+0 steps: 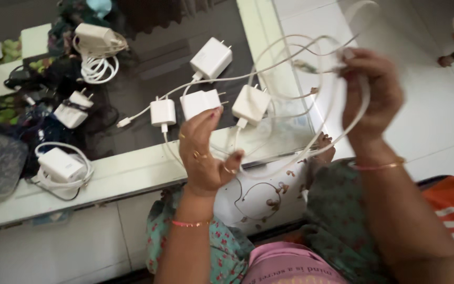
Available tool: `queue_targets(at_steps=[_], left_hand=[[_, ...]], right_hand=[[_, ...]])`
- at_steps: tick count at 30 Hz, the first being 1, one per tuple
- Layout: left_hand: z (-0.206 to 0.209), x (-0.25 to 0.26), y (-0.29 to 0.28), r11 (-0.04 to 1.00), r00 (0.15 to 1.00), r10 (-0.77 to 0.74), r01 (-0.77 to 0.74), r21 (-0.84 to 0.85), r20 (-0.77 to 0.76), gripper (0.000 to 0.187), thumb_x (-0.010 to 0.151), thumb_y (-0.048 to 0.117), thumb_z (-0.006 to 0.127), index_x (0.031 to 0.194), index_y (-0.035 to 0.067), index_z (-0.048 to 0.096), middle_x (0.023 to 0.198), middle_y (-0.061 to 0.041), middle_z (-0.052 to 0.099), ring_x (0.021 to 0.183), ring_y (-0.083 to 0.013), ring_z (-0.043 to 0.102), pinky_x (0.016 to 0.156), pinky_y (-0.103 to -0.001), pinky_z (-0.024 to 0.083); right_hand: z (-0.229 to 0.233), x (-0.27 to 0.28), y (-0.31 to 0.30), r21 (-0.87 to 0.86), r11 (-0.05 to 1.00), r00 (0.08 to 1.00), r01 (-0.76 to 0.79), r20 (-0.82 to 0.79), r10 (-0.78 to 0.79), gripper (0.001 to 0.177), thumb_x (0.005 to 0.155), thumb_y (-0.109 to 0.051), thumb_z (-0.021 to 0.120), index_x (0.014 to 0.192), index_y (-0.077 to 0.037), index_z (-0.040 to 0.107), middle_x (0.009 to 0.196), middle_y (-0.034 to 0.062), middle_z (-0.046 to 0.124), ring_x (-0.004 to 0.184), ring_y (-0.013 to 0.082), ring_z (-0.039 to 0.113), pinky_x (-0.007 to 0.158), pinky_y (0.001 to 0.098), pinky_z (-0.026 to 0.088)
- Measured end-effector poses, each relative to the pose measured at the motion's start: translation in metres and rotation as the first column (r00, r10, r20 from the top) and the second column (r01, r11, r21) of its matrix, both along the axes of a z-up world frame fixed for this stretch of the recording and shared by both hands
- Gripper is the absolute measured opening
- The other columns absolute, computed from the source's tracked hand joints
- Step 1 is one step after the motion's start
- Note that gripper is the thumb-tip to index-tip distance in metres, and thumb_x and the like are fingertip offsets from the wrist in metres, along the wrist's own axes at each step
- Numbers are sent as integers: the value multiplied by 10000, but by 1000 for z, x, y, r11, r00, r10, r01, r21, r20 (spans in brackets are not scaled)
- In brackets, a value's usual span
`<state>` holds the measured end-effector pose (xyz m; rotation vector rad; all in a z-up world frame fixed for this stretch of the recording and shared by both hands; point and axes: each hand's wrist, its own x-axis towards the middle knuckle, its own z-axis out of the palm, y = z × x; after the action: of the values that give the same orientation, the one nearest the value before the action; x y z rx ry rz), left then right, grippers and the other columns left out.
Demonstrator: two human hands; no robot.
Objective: The person wraps several white power cables around their corresponding charging adapters by hand on a glass-topped table.
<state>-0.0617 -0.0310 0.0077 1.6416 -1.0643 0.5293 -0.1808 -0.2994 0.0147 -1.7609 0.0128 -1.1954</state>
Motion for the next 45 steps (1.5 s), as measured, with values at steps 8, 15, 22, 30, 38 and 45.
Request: queue_targets(at_steps=[8,15,22,30,38,45], left_hand=[[13,-5,-1,1000,999,-9,9,12,47,625,957,716,463,1329,231,592,1504,-236,388,1398,-366,410,1180,-499,351],[7,26,11,940,989,97,-127,318,108,420,946,379,785,1260,118,690,1209,-12,665,1213,-236,620,1253,-524,365],[-5,47,21,859,948,285,-319,400,144,266,970,240,762,1234,222,736,1244,13,693,1112,-229,627,1017,-438,446],[16,43,20,892,928,320,-362,270,188,470,896,261,731,1343,153,638,1312,-73,646,1147,-272,634,1024,-447,413],[25,13,21,988,986,102,-116,103,131,234,1029,238,717,1259,206,681,1082,36,706,1007,-172,655,1022,-390,445],[5,27,41,940,933,151,-237,-244,-326,229,1134,257,535,1172,69,658,1063,-65,724,905,-167,671,821,-306,531]], right_hand=[[34,25,93,-249,783,782,-570,-457,423,242,871,-54,755,1108,-48,707,1047,136,713,1026,294,691,884,411,576],[35,22,96,-337,890,935,-309,-280,219,234,925,92,659,1129,-22,675,1162,141,748,1066,277,775,895,342,651],[29,1,94,-363,928,996,-84,-24,81,107,1022,-53,606,1114,-3,586,1113,194,717,1001,303,780,800,355,632],[31,-30,95,-586,802,987,-117,-157,30,150,1000,-155,691,1135,-131,630,1155,45,732,985,234,772,707,291,628],[49,-5,141,-744,559,919,-367,-196,342,245,890,-166,732,1128,-116,702,1114,48,770,1014,241,754,708,279,547],[19,28,126,-723,680,930,-125,-324,-174,446,878,-174,806,1284,-74,651,1394,188,598,1271,359,575,1011,465,498]])
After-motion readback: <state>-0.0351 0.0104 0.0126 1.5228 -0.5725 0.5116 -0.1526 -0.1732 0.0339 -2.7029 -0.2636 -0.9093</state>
